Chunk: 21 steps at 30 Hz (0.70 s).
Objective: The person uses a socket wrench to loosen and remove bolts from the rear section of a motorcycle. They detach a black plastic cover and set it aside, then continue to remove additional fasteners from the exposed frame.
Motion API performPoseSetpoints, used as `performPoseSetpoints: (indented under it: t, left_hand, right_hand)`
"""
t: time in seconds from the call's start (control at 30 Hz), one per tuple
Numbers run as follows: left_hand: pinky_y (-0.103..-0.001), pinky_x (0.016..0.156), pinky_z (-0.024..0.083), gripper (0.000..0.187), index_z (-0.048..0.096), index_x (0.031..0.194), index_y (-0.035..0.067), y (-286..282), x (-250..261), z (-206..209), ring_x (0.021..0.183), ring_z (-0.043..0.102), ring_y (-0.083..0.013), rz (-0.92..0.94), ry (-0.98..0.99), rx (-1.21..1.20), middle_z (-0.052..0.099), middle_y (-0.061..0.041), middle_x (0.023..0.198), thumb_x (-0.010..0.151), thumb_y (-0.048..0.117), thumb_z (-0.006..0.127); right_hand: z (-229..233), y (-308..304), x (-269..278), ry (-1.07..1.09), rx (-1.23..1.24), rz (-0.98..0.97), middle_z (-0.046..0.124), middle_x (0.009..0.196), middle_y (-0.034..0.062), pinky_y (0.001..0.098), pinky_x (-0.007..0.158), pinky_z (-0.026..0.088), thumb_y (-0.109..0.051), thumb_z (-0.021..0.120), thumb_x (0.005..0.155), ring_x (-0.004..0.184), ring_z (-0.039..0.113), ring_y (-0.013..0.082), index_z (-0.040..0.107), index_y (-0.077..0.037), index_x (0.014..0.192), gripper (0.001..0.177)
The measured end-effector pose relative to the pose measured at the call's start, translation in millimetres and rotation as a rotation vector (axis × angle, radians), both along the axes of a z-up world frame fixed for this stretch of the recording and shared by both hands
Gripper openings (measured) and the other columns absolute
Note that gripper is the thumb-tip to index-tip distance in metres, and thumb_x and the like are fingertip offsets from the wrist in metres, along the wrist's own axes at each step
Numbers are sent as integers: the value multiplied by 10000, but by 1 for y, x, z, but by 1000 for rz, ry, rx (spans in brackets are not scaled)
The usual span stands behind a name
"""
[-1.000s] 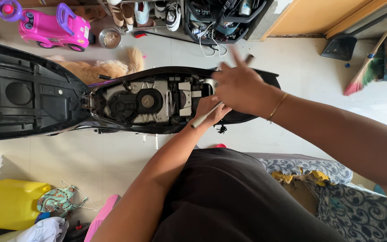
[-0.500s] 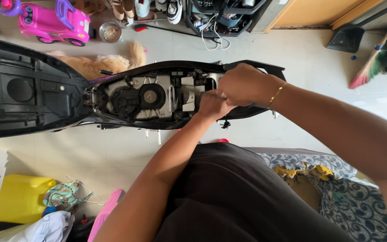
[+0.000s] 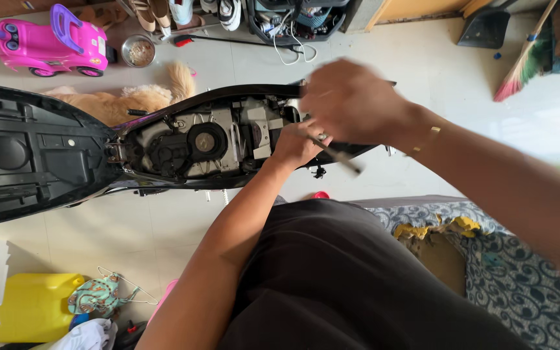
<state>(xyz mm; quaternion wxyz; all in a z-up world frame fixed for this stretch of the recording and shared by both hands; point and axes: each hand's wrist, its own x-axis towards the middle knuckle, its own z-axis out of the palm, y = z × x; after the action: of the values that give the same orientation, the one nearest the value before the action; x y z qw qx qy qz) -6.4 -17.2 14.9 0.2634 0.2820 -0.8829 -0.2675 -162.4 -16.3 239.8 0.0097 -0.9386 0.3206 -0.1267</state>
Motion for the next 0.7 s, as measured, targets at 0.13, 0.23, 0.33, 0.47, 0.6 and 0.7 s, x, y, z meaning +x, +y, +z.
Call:
performPoseSetpoints:
  t: [0.13, 0.23, 0.33, 0.47, 0.6, 0.7]
  left_hand:
    - [-434, 546, 518, 316, 672, 721, 61, -1, -11, 16, 604, 658, -306, 50, 13, -13, 674, -80, 704, 875, 324, 754]
    - [-437, 520, 504, 389, 680, 645, 86, 2, -16, 13, 554, 642, -306, 108, -99, 9, 648, -76, 623, 903, 371, 738]
    - [-422, 532, 522, 386, 688, 629, 93, 0, -19, 5, 548, 661, -298, 213, -198, 113, 639, -73, 586, 864, 395, 743]
    - [-413, 566, 550, 182, 716, 719, 117, 9, -20, 0, 629, 701, -303, 339, -119, 146, 670, -71, 665, 800, 280, 725]
    - [-417, 652, 569, 122, 697, 883, 80, 14, -10, 9, 761, 710, -332, 240, -7, 166, 715, -96, 845, 818, 181, 716]
    - [-414, 690, 567, 233, 671, 1035, 51, 8, -1, 16, 848, 705, -346, 45, 101, 227, 722, -132, 989, 823, 133, 722]
  right_hand:
    - [-36, 40, -31, -382, 294, -656, 666, 853, 25, 328, 621, 515, -79, 661, 965, 682, 627, 148, 751, -64, 997, 96]
    - [-66, 59, -30, -464, 322, -593, 663, 889, 64, 310, 614, 520, -100, 732, 879, 698, 627, 152, 745, -20, 1116, 251]
    - [-92, 71, -5, -620, 429, -585, 658, 936, 98, 297, 548, 516, -129, 792, 802, 628, 630, 155, 733, 2, 1137, 365]
    - [-115, 74, 14, -776, 389, -653, 686, 994, 94, 299, 643, 568, -80, 758, 889, 727, 701, 177, 738, 9, 1044, 180]
    - [-123, 69, 5, -729, 304, -553, 720, 1013, 115, 326, 667, 573, -43, 744, 903, 742, 721, 228, 739, 34, 970, 102]
    - [-116, 59, -5, -714, 282, -396, 729, 1006, 95, 338, 725, 588, -43, 741, 927, 814, 731, 257, 737, 7, 941, 51]
